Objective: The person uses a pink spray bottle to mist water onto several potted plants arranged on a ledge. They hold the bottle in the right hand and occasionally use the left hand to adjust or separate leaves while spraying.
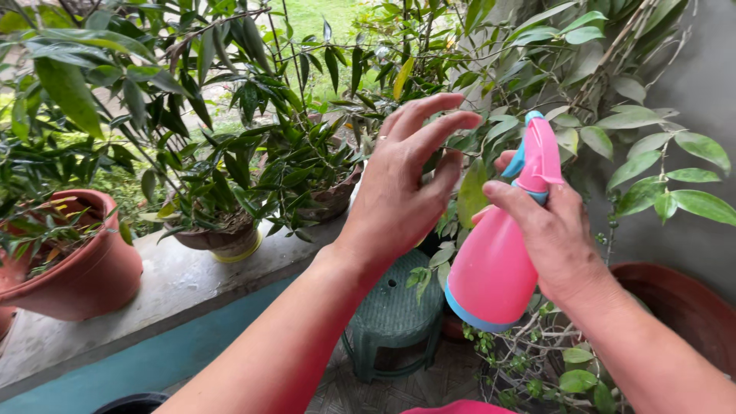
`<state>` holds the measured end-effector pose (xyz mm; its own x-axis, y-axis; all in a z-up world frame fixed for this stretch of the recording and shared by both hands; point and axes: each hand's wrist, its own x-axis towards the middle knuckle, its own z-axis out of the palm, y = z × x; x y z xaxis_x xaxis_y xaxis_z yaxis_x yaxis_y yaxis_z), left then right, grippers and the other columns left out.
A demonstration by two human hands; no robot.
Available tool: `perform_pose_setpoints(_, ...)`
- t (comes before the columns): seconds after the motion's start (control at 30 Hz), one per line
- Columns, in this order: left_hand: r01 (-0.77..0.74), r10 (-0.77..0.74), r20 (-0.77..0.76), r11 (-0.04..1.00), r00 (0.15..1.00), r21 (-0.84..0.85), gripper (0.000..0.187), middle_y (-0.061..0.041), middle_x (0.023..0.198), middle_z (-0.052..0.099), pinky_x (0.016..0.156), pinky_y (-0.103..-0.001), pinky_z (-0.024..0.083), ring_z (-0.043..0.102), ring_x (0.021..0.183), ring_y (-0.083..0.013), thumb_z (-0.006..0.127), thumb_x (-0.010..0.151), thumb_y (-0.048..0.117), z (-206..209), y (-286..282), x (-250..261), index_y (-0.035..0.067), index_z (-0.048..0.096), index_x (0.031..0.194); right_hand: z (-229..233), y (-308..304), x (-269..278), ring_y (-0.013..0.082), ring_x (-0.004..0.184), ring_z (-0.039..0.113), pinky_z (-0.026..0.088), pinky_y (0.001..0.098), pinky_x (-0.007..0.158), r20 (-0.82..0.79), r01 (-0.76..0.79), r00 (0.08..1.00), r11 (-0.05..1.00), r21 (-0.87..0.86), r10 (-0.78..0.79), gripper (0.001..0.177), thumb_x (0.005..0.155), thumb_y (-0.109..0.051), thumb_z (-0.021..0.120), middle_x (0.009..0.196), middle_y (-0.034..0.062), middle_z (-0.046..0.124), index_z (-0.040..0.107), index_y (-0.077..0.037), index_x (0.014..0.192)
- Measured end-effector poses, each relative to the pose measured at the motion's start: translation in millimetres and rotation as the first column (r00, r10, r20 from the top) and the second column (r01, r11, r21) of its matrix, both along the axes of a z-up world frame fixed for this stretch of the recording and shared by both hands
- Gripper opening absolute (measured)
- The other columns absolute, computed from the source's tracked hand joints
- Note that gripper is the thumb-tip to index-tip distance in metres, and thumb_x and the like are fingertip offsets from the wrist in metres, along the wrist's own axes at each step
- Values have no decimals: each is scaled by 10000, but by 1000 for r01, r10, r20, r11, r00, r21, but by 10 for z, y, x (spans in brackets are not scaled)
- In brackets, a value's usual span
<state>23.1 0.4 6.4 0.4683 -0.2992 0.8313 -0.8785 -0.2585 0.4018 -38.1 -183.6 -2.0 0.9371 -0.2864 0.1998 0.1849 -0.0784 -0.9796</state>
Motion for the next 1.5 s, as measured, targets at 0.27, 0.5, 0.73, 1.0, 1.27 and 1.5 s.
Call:
perform_pose_setpoints(0.27, -396, 403, -34, 908, 914, 136, 316, -92, 1299, 672, 1098, -615, 304, 545, 1288, -341, 594, 1011, 283, -276, 14, 392, 98, 689, 1248, 92, 55, -36, 193, 643, 758, 578, 335, 613, -71, 0, 997, 909, -417, -32, 382, 935, -357, 609, 872, 85, 733, 636, -34, 1136)
perform_pose_setpoints(0.5, -337, 348, -155, 937, 925, 90, 267, -91, 1133, 739, 1017, -489, 424, 648, 1119, -323, 598, 1000, 281, -366, 266, 440, 102, 725, 1153, 139, 86, 166, 192, 599, 757, 562, 320, 578, -36, 14, 999, 892, -452, -34, 409, 962, -445, 562, 914, 55, 759, 643, -60, 1072)
perform_pose_setpoints(0.73, -300, 308, -253, 951, 917, 71, 248, -122, 1110, 734, 973, -429, 460, 651, 1082, -332, 642, 975, 238, -444, 696, 295, 70, 718, 1142, 160, 93, 531, 230, 575, 687, 544, 361, 497, 106, -15, 994, 986, -164, 33, 353, 999, -367, 638, 899, 98, 679, 625, -23, 1074)
perform_pose_setpoints(1.0, -227, 233, -338, 972, 912, 55, 254, -128, 1154, 729, 990, -403, 476, 633, 1156, -317, 640, 965, 211, -430, 998, 298, 65, 714, 1159, 261, 120, 767, 236, 603, 667, 544, 376, 499, 191, 36, 982, 988, -148, -8, 337, 1076, -362, 617, 936, 108, 632, 583, -39, 1165)
perform_pose_setpoints(1.27, -152, 141, -327, 988, 935, -9, 345, -147, 1195, 721, 1012, -393, 480, 642, 1182, -318, 575, 1033, 307, -284, 935, 544, 39, 695, 1215, 446, -54, 861, 252, 647, 674, 580, 406, 536, 265, 143, 960, 973, -182, -91, 316, 1119, -372, 595, 1003, 106, 646, 579, -59, 1162)
perform_pose_setpoints(1.5, -85, 70, -309, 996, 949, -36, 445, -172, 1238, 699, 1024, -398, 483, 639, 1193, -337, 511, 1072, 374, -161, 740, 778, 10, 649, 1287, 526, -336, 1165, 251, 655, 677, 557, 431, 521, 263, 200, 955, 953, -229, -137, 413, 1091, -527, 558, 1066, 52, 649, 566, -125, 1183)
